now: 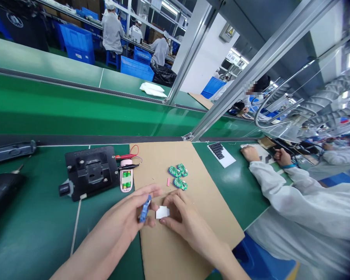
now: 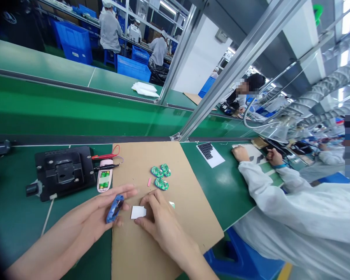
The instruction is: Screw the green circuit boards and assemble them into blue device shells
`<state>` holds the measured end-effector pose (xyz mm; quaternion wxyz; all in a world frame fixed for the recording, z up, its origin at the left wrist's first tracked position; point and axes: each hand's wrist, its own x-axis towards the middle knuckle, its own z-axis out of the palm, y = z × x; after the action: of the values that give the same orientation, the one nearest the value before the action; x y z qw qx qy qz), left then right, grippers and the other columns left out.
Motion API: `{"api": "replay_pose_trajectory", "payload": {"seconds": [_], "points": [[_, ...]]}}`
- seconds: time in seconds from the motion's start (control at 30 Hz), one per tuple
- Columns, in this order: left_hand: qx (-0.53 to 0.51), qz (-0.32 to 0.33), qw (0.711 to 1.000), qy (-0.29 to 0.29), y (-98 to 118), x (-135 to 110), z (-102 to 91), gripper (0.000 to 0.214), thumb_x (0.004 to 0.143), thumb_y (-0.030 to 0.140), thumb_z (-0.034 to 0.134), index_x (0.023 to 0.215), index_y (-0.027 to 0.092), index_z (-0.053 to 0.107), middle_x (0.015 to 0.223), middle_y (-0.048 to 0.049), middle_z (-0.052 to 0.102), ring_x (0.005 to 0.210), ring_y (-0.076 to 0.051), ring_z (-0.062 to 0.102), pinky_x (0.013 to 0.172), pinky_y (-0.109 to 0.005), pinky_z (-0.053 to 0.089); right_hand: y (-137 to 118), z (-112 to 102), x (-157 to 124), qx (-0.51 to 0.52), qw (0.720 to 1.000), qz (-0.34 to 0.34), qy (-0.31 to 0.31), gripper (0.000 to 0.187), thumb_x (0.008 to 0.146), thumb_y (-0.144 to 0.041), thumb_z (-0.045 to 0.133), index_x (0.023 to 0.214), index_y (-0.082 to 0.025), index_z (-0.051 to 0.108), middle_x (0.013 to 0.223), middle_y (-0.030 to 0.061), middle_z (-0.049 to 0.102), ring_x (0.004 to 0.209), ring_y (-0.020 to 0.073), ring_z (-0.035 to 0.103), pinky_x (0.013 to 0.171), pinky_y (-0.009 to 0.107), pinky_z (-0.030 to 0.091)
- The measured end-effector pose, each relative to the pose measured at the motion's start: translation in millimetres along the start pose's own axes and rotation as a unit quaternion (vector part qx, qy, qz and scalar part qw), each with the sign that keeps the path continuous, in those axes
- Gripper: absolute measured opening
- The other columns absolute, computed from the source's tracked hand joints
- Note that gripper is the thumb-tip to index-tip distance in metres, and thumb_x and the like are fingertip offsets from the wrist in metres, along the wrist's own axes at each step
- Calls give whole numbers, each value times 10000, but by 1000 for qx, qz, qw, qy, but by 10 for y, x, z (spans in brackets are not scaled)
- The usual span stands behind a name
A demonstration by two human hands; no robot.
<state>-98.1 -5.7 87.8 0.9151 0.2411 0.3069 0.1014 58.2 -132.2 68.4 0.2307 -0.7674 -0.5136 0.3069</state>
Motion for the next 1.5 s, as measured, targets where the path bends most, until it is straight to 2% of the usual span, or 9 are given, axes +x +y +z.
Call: {"api": "replay_pose_trajectory", "payload": {"seconds": [0.2, 0.33, 0.5, 0.77, 0.87, 0.97, 1.1, 1.3, 1.5], "points": [[-76, 11, 997, 0, 44, -1, 70, 280, 921, 278, 502, 1126, 147, 642, 1219, -116, 626, 926, -235, 632, 802, -366, 556, 63, 19, 25, 10, 999, -18, 37, 116, 850, -154, 584, 897, -193, 486, 916, 18, 496, 768, 150, 493, 669, 279, 423], [-114, 22, 993, -13, 77, -7, 131, 308, 934, 241, 464, 1161, 88, 606, 1082, -167, 674, 846, -228, 656, 747, -339, 595, 30, -54, 18, 54, 996, -1, 64, 60, 868, -202, 555, 886, -199, 498, 857, 13, 523, 761, 156, 496, 662, 271, 421], [-119, 8, 985, 121, 98, -30, 197, 345, 933, 142, 418, 1228, 17, 546, 1012, -207, 687, 946, -270, 676, 844, -365, 599, -77, -141, 9, 53, 990, -66, 116, 77, 894, -191, 525, 964, -219, 542, 900, 13, 543, 734, 139, 493, 669, 257, 431], [-94, 47, 982, 159, 20, -15, 178, 288, 915, 119, 494, 1184, 66, 585, 1121, -172, 665, 1049, -289, 644, 855, -363, 604, -163, -205, -12, -39, 958, -208, 193, 203, 884, -106, 533, 1051, -212, 487, 957, 31, 496, 837, 145, 493, 737, 263, 447], [-68, 21, 992, 105, -11, 7, 155, 306, 934, 167, 465, 1200, 59, 572, 995, -150, 684, 905, -259, 678, 825, -353, 595, -175, -225, 2, -44, 956, -224, 184, 188, 886, -109, 534, 1041, -202, 481, 951, 36, 495, 843, 151, 491, 735, 270, 456], [-31, 6, 999, 38, -33, 9, 125, 348, 944, 288, 455, 1205, 93, 579, 879, -108, 662, 719, -215, 639, 631, -313, 568, -205, -246, 4, -45, 953, -232, 191, 200, 882, -104, 534, 1047, -202, 477, 955, 38, 502, 827, 149, 494, 709, 260, 468], [-12, 1, 999, 33, -52, -24, 106, 332, 926, 334, 494, 1178, 149, 607, 896, -75, 645, 660, -165, 564, 553, -271, 485, -265, -281, -29, -55, 949, -237, 198, 236, 891, -105, 542, 1090, -217, 481, 989, 46, 507, 865, 154, 515, 739, 262, 492], [-17, 10, 1000, 10, -76, 0, 93, 334, 938, 337, 451, 1131, 133, 631, 984, -110, 658, 837, -228, 589, 788, -380, 495, -339, -320, -55, -34, 960, -216, 173, 209, 938, -186, 535, 1140, -240, 516, 1018, 49, 525, 858, 148, 556, 780, 274, 516], [-50, 51, 997, 15, -145, 85, -17, 286, 923, 294, 535, 1191, 231, 613, 1286, -36, 595, 1278, -211, 441, 981, -314, 425, -455, -391, -12, 71, 989, -98, 81, 122, 947, -328, 552, 1008, -223, 561, 947, 21, 597, 823, 147, 572, 725, 270, 499]]}}
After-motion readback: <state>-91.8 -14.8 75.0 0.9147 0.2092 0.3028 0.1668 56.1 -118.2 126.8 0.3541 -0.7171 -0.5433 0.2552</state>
